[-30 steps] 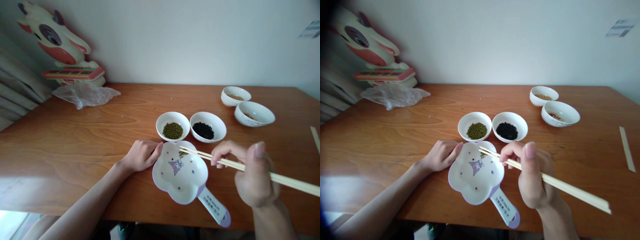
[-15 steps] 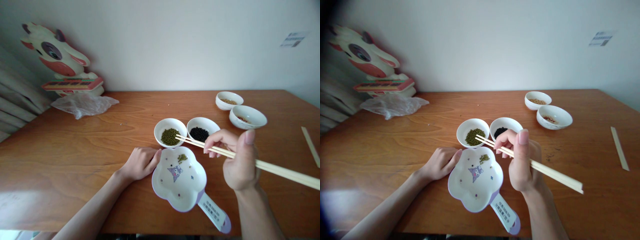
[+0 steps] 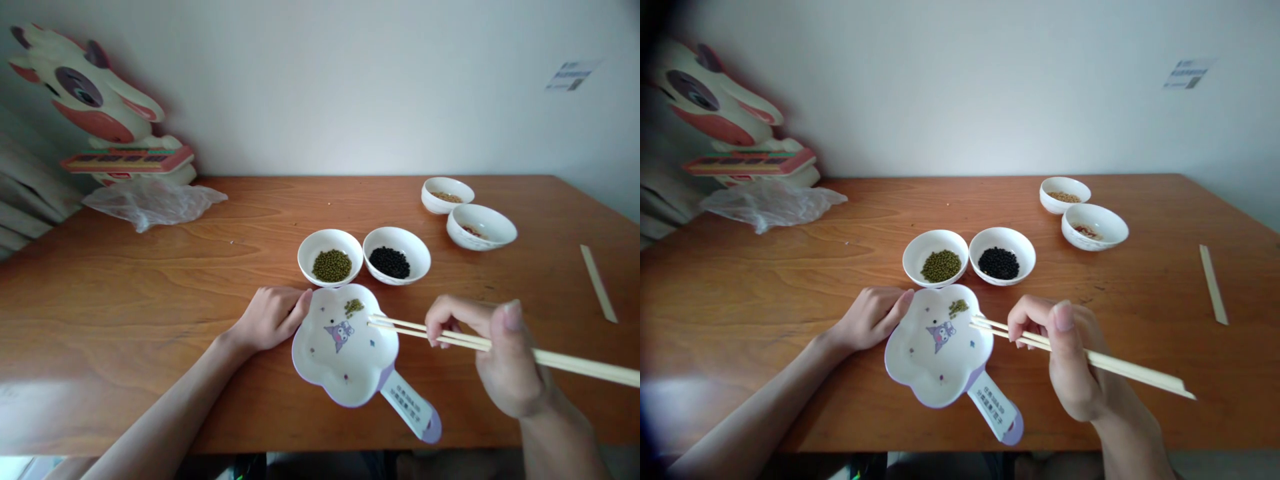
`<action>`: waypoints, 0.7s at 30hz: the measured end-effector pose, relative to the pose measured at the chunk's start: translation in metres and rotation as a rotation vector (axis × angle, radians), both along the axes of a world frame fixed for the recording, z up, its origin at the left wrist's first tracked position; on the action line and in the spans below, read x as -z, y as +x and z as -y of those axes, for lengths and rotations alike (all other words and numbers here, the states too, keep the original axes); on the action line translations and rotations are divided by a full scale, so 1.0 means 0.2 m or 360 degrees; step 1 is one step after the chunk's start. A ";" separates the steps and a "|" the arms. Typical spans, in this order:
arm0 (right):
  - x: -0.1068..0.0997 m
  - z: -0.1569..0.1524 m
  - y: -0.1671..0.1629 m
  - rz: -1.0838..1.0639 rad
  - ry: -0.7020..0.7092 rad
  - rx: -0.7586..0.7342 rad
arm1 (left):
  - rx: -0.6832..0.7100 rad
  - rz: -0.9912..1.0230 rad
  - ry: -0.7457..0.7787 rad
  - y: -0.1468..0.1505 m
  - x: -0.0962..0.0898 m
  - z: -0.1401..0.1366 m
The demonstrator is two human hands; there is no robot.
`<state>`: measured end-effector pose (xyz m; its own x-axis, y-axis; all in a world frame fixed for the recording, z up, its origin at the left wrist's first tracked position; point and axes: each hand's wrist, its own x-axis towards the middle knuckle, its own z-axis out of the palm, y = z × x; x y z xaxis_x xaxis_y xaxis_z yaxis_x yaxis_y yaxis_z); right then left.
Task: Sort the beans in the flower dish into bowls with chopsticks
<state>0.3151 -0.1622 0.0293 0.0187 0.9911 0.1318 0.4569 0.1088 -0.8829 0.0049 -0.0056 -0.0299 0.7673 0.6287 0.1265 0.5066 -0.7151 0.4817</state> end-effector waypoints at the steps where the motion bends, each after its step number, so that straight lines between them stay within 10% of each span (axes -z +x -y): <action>1: -0.01 0.00 0.00 0.0004 -0.0006 -0.0007 | -0.0004 -0.0003 0.0001 0.00 0.00 0.00; 21: -0.01 -0.07 -0.09 -0.0023 -0.0027 -0.0025 | -0.0034 -0.0037 0.0001 0.00 -0.01 0.00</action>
<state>0.2965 -0.1474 0.0317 0.0051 0.9933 0.1150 0.4422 0.1009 -0.8912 0.0059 -0.0064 -0.0284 0.7564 0.6449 0.1092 0.5328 -0.7043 0.4692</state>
